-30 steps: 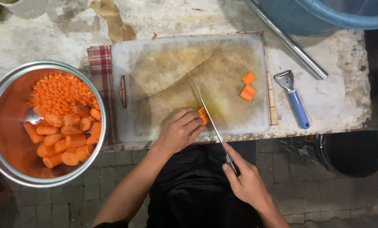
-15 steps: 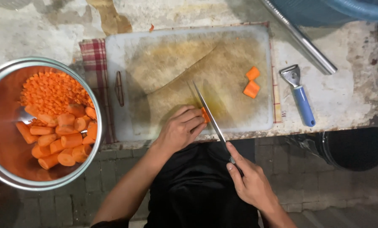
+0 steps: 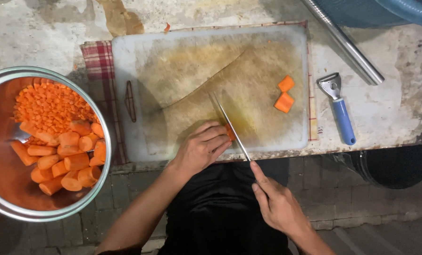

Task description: Dicing carrots into small pieces on a cutting board using a kitchen knife.

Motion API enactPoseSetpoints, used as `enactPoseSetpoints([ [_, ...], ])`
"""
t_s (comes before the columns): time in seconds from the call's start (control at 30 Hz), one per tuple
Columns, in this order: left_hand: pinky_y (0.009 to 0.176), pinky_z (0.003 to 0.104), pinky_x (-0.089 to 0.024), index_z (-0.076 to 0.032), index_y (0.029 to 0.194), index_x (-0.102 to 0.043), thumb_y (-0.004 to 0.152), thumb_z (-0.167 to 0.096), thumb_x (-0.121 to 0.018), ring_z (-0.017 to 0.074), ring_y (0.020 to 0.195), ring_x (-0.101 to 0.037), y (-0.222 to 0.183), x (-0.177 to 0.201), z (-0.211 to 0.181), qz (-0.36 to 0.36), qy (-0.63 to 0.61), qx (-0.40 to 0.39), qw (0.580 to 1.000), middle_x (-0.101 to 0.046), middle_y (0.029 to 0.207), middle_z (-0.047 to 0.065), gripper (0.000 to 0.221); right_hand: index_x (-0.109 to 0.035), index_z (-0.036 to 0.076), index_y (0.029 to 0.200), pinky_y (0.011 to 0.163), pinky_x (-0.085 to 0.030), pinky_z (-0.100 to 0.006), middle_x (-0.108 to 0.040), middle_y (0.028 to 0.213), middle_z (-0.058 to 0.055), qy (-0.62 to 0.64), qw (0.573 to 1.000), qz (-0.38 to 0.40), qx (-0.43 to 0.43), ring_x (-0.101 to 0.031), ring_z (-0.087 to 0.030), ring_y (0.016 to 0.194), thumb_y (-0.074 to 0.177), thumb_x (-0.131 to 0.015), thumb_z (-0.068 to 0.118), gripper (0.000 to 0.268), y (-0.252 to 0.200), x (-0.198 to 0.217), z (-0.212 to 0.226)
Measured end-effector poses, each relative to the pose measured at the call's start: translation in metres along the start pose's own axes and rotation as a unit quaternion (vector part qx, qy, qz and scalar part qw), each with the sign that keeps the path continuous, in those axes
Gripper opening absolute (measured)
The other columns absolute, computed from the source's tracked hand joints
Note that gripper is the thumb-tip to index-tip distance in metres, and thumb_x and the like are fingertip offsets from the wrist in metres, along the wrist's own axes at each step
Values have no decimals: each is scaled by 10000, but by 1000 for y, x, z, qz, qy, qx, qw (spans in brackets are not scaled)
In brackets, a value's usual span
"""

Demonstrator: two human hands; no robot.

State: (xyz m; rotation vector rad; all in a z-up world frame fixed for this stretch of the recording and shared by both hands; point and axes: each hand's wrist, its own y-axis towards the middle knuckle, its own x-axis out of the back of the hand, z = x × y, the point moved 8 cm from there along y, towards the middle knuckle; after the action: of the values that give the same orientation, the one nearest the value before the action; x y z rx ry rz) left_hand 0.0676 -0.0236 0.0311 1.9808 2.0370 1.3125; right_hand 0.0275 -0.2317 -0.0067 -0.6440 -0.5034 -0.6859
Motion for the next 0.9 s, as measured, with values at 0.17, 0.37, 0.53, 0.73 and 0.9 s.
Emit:
enactPoseSetpoints([
  [0.17,928,384,-542,46,884,-689,895,-4,-723,225,855,-646,2,2,-1,-6,-16,-12,1000,-659,926,140,61,-224,205,1557,572,-451,-305,-631,801,-39,1,999,-7,51,-517,-186,591,1000,-470,163,610,20,2,11],
  [0.37,846,383,-577,-17,803,-685,854,-20,-738,284,765,-677,4,10,-11,-55,18,1,998,-667,823,106,74,-382,158,1518,700,-578,-540,-701,1091,-269,-2,998,-52,23,-705,-437,917,967,-474,172,558,51,18,33],
  [0.53,869,398,-573,-7,837,-682,851,-27,-737,297,804,-673,-2,10,-14,-52,24,-15,998,-659,859,114,60,-344,135,1534,650,-573,-505,-746,840,-231,-15,1000,-13,-11,-730,-387,766,983,-422,190,559,60,47,76],
  [0.73,867,424,-568,42,833,-663,878,14,-689,336,821,-676,-3,11,-15,-61,7,-35,998,-651,869,153,59,-343,192,1543,624,-573,-523,-735,899,-284,-72,994,37,-68,-733,-442,788,968,-412,206,580,45,66,122],
  [0.9,843,396,-564,24,824,-672,880,14,-691,316,797,-666,-3,10,-8,-56,-3,-17,998,-635,846,122,60,-346,232,1546,615,-581,-520,-724,1009,-274,-83,988,57,-116,-748,-424,814,956,-414,237,594,39,57,111],
])
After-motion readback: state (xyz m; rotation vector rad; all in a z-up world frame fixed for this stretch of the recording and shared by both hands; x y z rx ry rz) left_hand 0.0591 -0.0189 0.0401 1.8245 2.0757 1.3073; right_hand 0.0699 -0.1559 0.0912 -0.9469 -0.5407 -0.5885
